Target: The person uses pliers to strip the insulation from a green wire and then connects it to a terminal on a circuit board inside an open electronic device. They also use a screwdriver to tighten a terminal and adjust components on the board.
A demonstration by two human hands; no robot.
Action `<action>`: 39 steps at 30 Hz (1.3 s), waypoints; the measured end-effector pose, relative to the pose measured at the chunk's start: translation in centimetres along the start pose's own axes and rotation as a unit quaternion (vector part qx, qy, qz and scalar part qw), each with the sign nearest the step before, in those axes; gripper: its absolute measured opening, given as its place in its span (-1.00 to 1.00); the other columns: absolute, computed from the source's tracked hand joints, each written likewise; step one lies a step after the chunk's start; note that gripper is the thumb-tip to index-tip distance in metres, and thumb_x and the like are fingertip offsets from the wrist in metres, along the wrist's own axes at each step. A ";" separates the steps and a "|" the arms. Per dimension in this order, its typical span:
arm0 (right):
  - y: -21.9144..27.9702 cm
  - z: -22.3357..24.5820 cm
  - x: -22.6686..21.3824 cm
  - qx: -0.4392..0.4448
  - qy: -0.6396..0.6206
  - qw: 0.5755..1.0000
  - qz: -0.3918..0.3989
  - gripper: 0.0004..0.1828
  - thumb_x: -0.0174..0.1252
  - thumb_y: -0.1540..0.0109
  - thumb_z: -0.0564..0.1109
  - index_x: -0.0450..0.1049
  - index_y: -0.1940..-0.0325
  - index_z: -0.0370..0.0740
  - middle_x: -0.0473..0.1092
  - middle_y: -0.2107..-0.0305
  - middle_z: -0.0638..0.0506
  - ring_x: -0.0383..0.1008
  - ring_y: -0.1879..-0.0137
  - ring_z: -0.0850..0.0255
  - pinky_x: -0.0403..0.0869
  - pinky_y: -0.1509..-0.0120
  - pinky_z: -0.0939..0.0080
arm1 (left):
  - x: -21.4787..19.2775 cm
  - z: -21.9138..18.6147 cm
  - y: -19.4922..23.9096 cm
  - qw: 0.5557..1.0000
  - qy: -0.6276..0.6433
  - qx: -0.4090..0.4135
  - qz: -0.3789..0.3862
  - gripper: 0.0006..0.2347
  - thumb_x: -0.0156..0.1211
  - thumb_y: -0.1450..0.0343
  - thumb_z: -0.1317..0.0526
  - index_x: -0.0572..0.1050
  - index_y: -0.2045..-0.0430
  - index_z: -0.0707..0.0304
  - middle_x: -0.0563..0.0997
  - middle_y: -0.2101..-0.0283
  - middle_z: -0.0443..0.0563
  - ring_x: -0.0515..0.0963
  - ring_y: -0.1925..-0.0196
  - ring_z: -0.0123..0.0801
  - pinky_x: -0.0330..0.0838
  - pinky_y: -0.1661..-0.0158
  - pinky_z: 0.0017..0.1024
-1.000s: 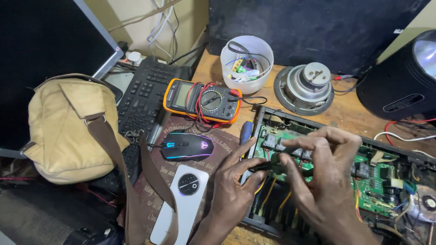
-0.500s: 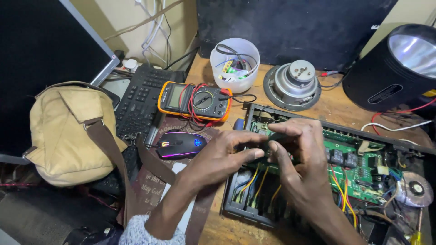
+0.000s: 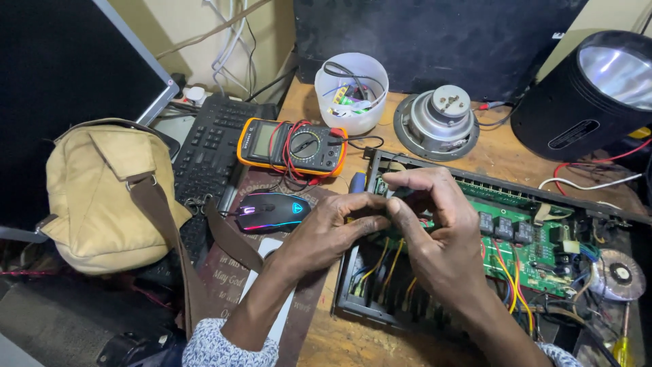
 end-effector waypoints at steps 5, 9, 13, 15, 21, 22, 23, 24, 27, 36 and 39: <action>-0.2 -1.7 0.4 0.077 -0.170 0.982 -0.013 -0.79 0.15 -0.28 -0.09 0.56 0.12 -0.28 0.53 0.22 -0.06 0.54 0.07 0.20 0.48 -0.06 0.26 | -0.1 0.2 0.1 1.000 -0.009 -0.006 -0.009 -0.58 0.13 -0.40 -0.05 0.58 -0.03 0.20 0.67 -0.13 0.05 0.61 -0.21 -0.36 0.43 -0.18 -0.38; 0.1 -2.7 1.6 0.107 -0.389 0.915 0.007 -0.69 0.04 -0.37 -0.03 0.50 0.13 -0.37 0.55 0.29 -0.17 0.62 0.12 0.06 0.61 -0.04 0.14 | -0.1 0.5 0.3 1.000 0.017 0.002 -0.009 -0.68 0.20 -0.42 0.07 0.60 -0.02 0.15 0.68 -0.06 -0.10 0.60 -0.14 -0.46 0.42 -0.16 -0.42; 0.1 -3.3 2.1 0.105 -0.456 0.884 -0.004 -0.72 0.03 -0.40 -0.07 0.45 0.20 -0.37 0.46 0.35 -0.13 0.52 0.23 0.10 0.55 0.04 0.13 | 0.1 0.3 0.6 0.999 0.048 0.011 0.008 -0.63 0.12 -0.43 -0.06 0.63 0.05 0.16 0.70 0.04 -0.12 0.60 -0.02 -0.46 0.42 -0.02 -0.47; -0.1 -2.7 2.1 0.089 -0.405 0.910 -0.002 -0.66 0.00 -0.41 -0.02 0.45 0.24 -0.37 0.48 0.37 -0.20 0.55 0.23 0.08 0.57 0.03 0.16 | 0.0 0.2 0.8 0.998 0.067 0.014 0.005 -0.66 0.13 -0.45 -0.03 0.62 0.03 0.14 0.68 0.04 -0.12 0.60 -0.02 -0.47 0.44 0.00 -0.47; -0.2 -3.3 2.4 0.140 -0.353 0.925 0.004 -0.62 0.01 -0.38 0.01 0.49 0.18 -0.42 0.53 0.26 -0.17 0.61 0.13 0.06 0.57 -0.02 0.20 | -0.3 0.9 0.6 0.998 0.066 0.010 -0.008 -0.67 0.20 -0.44 0.11 0.57 -0.07 0.15 0.68 -0.06 -0.08 0.61 -0.10 -0.47 0.46 -0.14 -0.42; -0.3 -2.8 2.3 0.140 -0.352 0.925 0.005 -0.62 0.01 -0.38 0.01 0.49 0.18 -0.42 0.53 0.26 -0.17 0.61 0.13 0.06 0.57 -0.02 0.20 | -0.3 1.0 0.7 0.998 0.066 0.011 -0.009 -0.67 0.20 -0.44 0.11 0.57 -0.07 0.15 0.68 -0.06 -0.08 0.61 -0.10 -0.47 0.46 -0.14 -0.42; -0.4 -2.2 2.2 0.134 -0.329 0.935 0.015 -0.69 0.04 -0.34 -0.06 0.48 0.06 -0.40 0.55 0.21 -0.20 0.62 0.06 0.08 0.58 -0.10 0.18 | -0.2 1.0 0.8 0.996 0.087 0.012 -0.010 -0.68 0.18 -0.45 0.06 0.59 -0.03 0.14 0.67 -0.03 -0.14 0.58 -0.07 -0.51 0.46 -0.09 -0.45; -0.5 -1.7 2.2 0.128 -0.305 0.943 0.026 -0.69 0.08 -0.30 -0.14 0.47 -0.05 -0.39 0.57 0.15 -0.22 0.62 -0.01 0.09 0.60 -0.17 0.16 | -0.2 1.0 0.8 0.994 0.108 0.013 -0.011 -0.68 0.17 -0.46 0.02 0.62 0.01 0.13 0.66 0.01 -0.20 0.56 -0.03 -0.56 0.45 -0.03 -0.47; -0.4 -1.1 2.4 0.087 -0.412 0.907 -0.002 -0.63 0.17 -0.18 -0.28 0.16 0.03 -0.24 0.50 0.10 -0.44 0.62 -0.04 -0.18 0.66 -0.18 -0.09 | -0.5 1.5 0.7 0.996 0.086 -0.012 -0.028 -0.67 0.19 -0.42 0.03 0.64 0.05 0.18 0.70 -0.02 0.05 0.62 -0.06 -0.41 0.46 -0.05 -0.45; 0.1 -1.9 1.8 0.084 -0.409 0.907 -0.059 -0.57 0.23 -0.12 -0.40 0.13 0.17 -0.15 0.49 0.07 -0.49 0.62 -0.08 -0.23 0.65 -0.25 -0.10 | -0.2 1.3 0.7 0.998 0.060 -0.004 -0.018 -0.55 0.13 -0.38 -0.13 0.60 0.00 0.16 0.69 -0.09 0.09 0.64 -0.16 -0.29 0.48 -0.14 -0.35; 0.2 -1.7 1.5 0.094 -0.380 0.917 -0.072 -0.57 0.22 -0.16 -0.43 0.11 0.16 -0.16 0.50 0.06 -0.48 0.62 -0.12 -0.19 0.66 -0.18 0.01 | 0.0 1.6 0.7 0.995 0.096 -0.015 -0.017 -0.62 0.16 -0.40 -0.05 0.59 0.00 0.15 0.68 -0.11 0.11 0.65 -0.16 -0.26 0.53 -0.13 -0.33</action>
Point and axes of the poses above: each hand's wrist, its own y-axis away from the middle knuckle, its own x-axis out of the palm, z = x × y, the point moved 7 cm from there along -y, towards the middle knuckle
